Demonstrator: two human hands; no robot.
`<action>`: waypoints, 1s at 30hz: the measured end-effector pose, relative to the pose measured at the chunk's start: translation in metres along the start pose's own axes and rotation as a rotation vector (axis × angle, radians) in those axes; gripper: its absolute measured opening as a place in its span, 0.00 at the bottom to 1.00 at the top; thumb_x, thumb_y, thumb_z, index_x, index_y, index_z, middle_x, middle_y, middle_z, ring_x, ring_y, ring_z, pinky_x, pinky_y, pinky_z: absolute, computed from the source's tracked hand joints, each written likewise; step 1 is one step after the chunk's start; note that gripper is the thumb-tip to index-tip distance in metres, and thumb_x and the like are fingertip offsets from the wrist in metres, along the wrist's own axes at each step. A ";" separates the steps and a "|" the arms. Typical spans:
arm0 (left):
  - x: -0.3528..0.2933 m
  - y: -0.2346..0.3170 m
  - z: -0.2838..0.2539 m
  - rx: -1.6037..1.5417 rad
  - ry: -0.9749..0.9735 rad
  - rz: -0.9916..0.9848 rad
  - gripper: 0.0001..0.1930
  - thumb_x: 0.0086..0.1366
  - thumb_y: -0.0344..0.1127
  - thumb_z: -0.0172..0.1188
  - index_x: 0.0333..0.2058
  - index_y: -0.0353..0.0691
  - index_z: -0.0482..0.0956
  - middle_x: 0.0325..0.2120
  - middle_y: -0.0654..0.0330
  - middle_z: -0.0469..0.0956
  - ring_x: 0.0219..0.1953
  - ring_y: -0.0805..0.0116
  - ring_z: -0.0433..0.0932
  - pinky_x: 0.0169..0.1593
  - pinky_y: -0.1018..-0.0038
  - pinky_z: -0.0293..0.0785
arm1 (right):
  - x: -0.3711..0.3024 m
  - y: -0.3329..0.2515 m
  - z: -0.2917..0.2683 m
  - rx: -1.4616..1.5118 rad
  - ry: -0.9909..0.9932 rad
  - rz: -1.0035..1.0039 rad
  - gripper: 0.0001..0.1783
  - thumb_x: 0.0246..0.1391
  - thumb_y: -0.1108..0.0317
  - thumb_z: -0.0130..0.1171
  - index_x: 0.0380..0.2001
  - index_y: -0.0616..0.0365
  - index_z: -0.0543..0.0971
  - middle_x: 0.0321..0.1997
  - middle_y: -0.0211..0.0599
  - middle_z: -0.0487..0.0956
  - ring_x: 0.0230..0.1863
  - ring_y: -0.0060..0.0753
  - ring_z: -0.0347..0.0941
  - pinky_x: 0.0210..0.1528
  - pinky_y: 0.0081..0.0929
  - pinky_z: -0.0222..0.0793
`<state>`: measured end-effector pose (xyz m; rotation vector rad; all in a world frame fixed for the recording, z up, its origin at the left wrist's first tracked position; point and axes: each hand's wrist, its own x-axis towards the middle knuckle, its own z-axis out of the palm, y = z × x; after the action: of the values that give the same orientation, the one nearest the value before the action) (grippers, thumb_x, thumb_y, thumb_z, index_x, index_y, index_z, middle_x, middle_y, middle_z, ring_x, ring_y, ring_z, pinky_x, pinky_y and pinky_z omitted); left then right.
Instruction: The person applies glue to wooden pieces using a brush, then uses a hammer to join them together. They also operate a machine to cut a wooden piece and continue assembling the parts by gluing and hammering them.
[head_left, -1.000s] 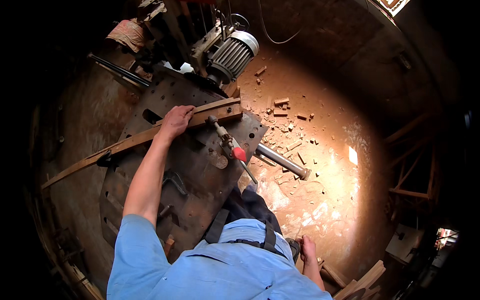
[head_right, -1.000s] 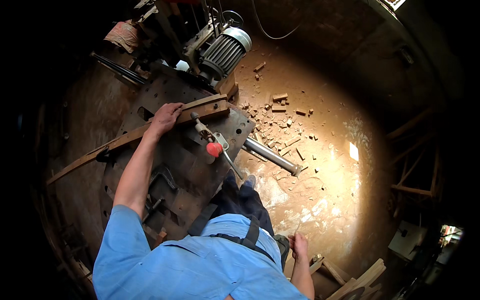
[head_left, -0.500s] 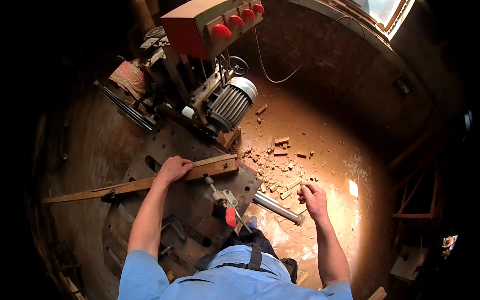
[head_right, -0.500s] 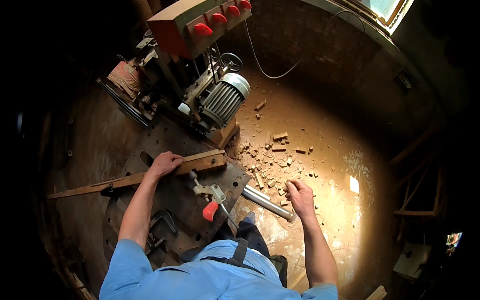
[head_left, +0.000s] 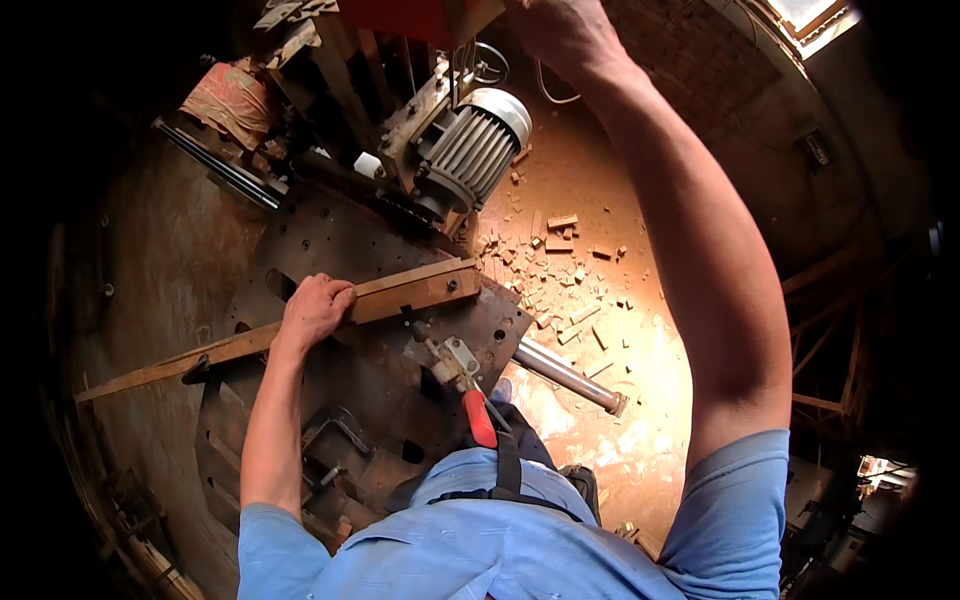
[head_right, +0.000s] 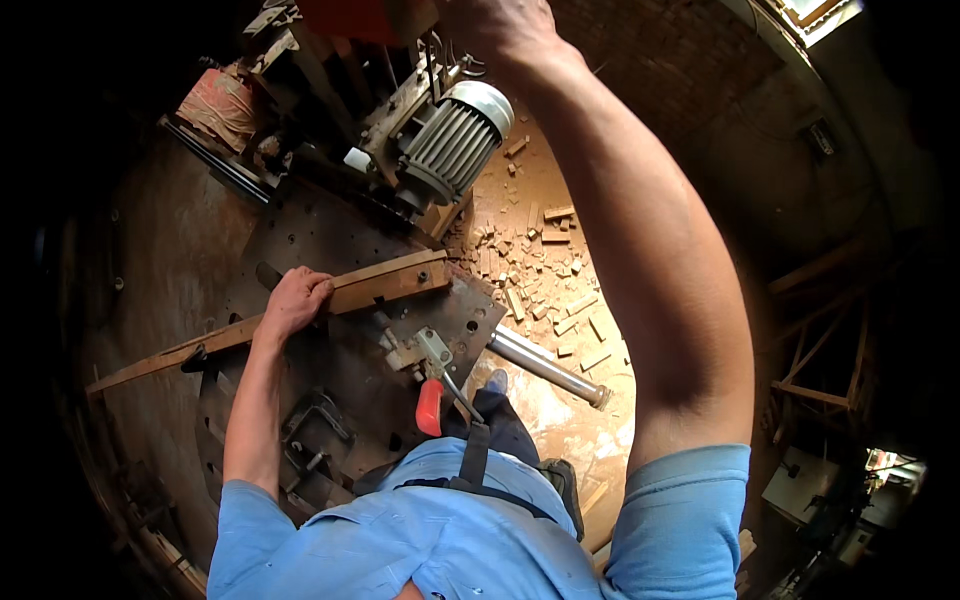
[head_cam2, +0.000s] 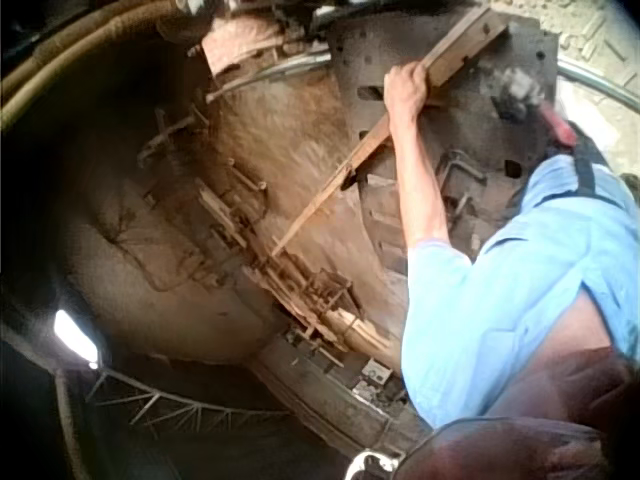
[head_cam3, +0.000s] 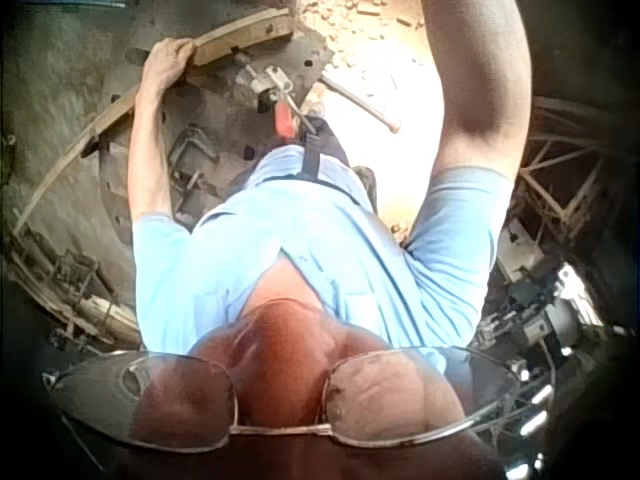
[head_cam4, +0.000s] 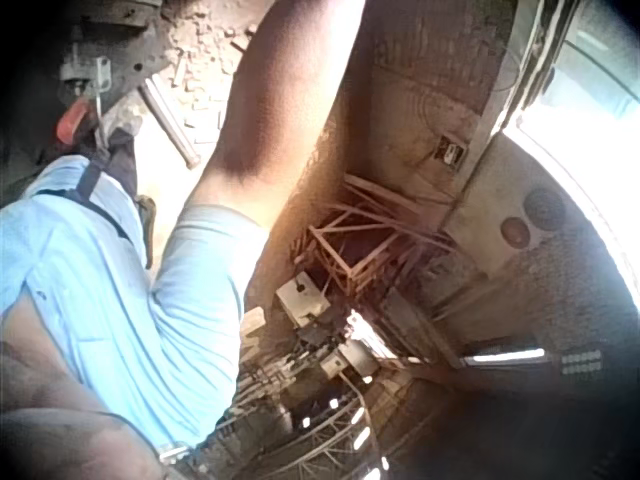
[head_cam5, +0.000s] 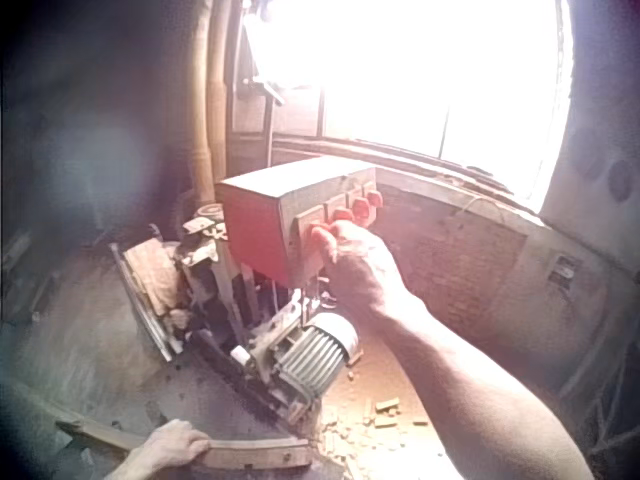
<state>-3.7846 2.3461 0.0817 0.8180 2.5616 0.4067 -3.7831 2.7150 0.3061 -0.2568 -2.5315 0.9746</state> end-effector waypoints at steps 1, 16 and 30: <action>0.002 0.000 0.000 -0.018 0.023 0.032 0.14 0.63 0.41 0.53 0.41 0.43 0.82 0.32 0.55 0.75 0.42 0.56 0.72 0.47 0.66 0.69 | 0.008 0.014 -0.002 -0.132 0.088 -0.116 0.20 0.65 0.55 0.45 0.43 0.60 0.78 0.44 0.50 0.79 0.52 0.43 0.73 0.57 0.38 0.63; -0.015 -0.041 -0.023 -0.102 -0.143 -0.134 0.16 0.65 0.44 0.53 0.45 0.43 0.80 0.34 0.57 0.74 0.45 0.58 0.72 0.49 0.69 0.68 | -0.106 0.071 -0.014 0.489 0.093 0.179 0.25 0.66 0.49 0.46 0.42 0.64 0.76 0.26 0.37 0.78 0.24 0.24 0.74 0.26 0.21 0.70; -0.001 -0.037 -0.004 -0.107 -0.098 0.000 0.13 0.66 0.38 0.56 0.44 0.38 0.81 0.36 0.60 0.71 0.43 0.66 0.68 0.49 0.73 0.65 | -0.427 0.162 0.091 0.696 -0.012 1.160 0.16 0.64 0.58 0.49 0.32 0.60 0.77 0.19 0.29 0.73 0.17 0.17 0.68 0.17 0.17 0.62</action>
<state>-3.8031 2.3158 0.0710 0.7804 2.4273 0.4868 -3.4358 2.6470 0.0027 -1.5454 -1.7221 2.1300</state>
